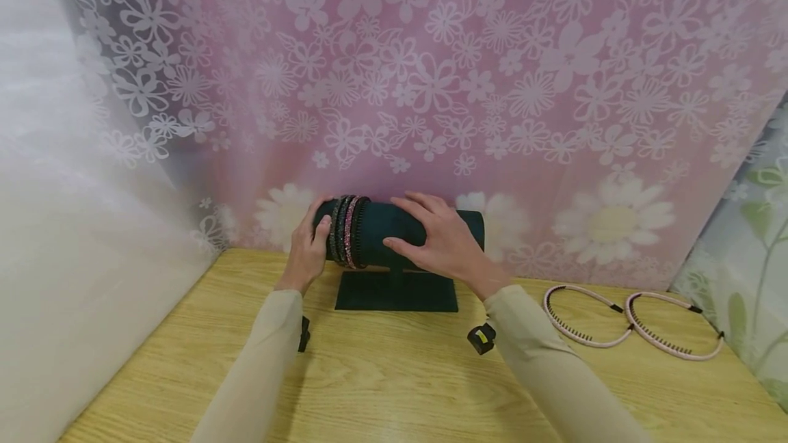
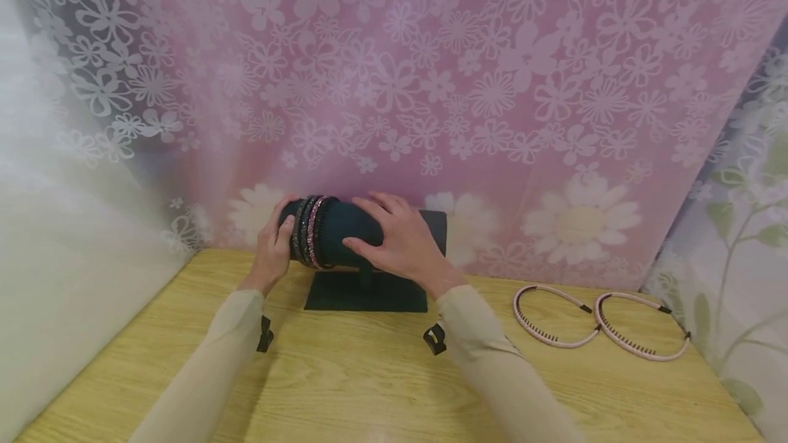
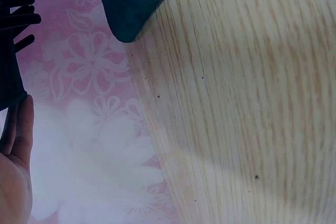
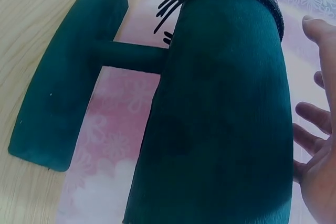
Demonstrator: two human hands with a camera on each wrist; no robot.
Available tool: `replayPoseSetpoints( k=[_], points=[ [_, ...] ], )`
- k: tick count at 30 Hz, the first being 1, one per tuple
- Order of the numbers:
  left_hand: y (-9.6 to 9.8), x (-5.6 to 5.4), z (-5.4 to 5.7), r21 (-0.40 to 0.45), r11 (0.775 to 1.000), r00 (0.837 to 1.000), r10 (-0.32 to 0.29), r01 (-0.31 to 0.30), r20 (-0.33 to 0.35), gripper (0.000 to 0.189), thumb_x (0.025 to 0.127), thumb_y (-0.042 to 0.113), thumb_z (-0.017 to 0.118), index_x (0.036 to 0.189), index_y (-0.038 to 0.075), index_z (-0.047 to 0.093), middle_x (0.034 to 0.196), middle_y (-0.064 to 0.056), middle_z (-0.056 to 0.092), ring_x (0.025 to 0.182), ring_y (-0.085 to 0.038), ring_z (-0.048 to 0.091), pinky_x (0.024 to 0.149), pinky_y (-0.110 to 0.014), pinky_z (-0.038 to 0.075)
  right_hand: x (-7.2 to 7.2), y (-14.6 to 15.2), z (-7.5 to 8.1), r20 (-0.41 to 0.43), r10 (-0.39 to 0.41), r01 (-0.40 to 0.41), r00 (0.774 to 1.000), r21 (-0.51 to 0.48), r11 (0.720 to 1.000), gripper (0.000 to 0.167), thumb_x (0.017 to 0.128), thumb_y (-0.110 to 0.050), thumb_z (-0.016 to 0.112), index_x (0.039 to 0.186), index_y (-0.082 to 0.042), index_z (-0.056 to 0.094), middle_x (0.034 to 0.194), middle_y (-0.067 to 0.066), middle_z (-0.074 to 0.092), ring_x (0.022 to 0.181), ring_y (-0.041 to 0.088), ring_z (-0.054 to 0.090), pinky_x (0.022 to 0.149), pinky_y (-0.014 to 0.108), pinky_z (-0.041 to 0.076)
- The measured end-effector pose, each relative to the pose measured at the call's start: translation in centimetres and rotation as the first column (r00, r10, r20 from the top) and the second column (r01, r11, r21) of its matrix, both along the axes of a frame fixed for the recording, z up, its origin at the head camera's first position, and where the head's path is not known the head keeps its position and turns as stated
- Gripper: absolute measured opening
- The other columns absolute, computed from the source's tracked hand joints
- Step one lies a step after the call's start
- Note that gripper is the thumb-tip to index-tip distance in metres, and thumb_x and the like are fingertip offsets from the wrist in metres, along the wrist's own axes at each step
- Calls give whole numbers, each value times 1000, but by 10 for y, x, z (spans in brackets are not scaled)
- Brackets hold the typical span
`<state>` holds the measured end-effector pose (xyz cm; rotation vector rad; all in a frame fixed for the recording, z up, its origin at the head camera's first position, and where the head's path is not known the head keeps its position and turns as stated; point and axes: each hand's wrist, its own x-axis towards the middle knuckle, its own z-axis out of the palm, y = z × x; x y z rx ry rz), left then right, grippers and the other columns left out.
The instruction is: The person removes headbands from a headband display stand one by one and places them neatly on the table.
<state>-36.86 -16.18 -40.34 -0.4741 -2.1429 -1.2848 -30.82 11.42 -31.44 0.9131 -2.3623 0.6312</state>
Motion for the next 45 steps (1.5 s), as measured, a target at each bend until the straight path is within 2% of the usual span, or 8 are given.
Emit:
replayPoseSetpoints(
  k=[12, 21, 27, 36, 45],
  points=[
    [-1, 4, -4, -16, 1000, 1000, 10, -10, -1, 50, 110, 40, 36, 155, 21, 43, 160, -7, 46, 145, -31, 46, 117, -57, 37, -5, -21, -1, 23, 26, -26, 999, -17, 1000, 66, 91, -45, 76, 148, -19, 56, 147, 9, 57, 136, 31, 52, 111, 56, 45],
    [-1, 4, -3, -17, 1000, 1000, 9, -8, 10, 49, 110, 40, 36, 156, 22, 41, 160, -4, 46, 146, -29, 45, 119, -56, 35, -10, -34, 0, 51, 0, -1, 999, 20, 1000, 67, 91, -47, 75, 149, -20, 54, 146, 7, 59, 136, 30, 53, 111, 58, 45],
    [-2, 1, -1, -12, 1000, 1000, 6, -6, -7, 48, 111, 39, 38, 155, 22, 43, 159, -2, 47, 145, -28, 46, 118, -55, 36, -12, -42, 4, 71, -32, 27, 997, 69, 997, 67, 92, -51, 72, 150, -23, 53, 147, 6, 59, 137, 31, 53, 113, 61, 41],
    [-1, 2, 0, -13, 1000, 1000, -1, 1, 12, 49, 110, 41, 37, 157, 23, 41, 161, -5, 45, 142, -31, 49, 116, -57, 39, -15, -48, 6, 94, -104, 86, 990, 177, 980, 69, 92, -58, 68, 152, -29, 51, 148, 5, 58, 134, 31, 54, 110, 58, 39],
    [0, 1, 0, -23, 1000, 1000, 5, -5, -7, 50, 111, 40, 37, 157, 21, 41, 161, -5, 45, 146, -30, 45, 118, -56, 37, -17, -52, 5, 49, -155, 138, 987, 248, 959, 69, 91, -66, 64, 151, -34, 52, 142, 4, 56, 128, 32, 54, 101, 55, 42]
  ],
)
